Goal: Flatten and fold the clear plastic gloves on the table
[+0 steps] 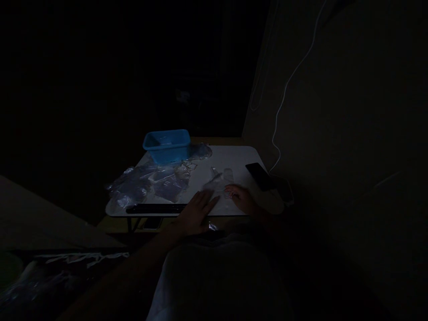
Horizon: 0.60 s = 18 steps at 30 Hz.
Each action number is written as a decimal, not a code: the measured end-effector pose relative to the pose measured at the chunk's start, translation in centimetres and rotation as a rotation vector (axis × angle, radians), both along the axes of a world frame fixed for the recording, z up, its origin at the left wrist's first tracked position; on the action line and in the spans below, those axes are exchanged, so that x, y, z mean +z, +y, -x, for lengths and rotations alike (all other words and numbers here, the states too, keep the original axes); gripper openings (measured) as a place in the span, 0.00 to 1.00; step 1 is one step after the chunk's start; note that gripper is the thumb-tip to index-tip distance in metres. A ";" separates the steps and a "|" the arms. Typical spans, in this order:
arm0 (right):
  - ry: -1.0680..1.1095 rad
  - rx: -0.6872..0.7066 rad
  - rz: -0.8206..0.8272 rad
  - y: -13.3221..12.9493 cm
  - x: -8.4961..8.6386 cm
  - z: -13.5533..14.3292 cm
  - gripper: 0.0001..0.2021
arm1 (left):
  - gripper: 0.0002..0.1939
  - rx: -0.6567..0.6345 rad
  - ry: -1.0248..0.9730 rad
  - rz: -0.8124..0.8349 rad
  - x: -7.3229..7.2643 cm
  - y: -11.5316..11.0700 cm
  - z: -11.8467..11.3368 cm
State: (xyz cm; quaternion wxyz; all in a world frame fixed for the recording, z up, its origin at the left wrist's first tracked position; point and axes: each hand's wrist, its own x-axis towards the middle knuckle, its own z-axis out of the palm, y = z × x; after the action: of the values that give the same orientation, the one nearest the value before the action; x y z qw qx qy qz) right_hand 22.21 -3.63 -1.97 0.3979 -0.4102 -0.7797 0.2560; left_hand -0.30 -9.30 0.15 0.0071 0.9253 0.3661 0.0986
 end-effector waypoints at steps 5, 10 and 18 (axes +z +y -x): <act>0.008 0.025 0.031 0.2 0.1 -0.5 0.20 | 0.47 0.136 0.079 -0.013 0.2 1.3 -0.7; 0.007 0.046 0.027 0.2 0.1 -0.7 0.21 | 0.50 0.213 0.134 0.013 0.7 2.0 -0.8; -0.071 0.054 -0.016 0.0 0.9 -1.4 0.24 | 0.58 0.269 0.098 0.155 2.1 3.4 -0.2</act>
State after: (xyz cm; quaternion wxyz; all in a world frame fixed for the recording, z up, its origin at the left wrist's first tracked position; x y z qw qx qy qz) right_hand 23.65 -3.64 -1.05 0.3662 -0.3948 -0.8060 0.2457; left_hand -0.08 -5.91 2.29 0.0473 0.8683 0.4932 0.0249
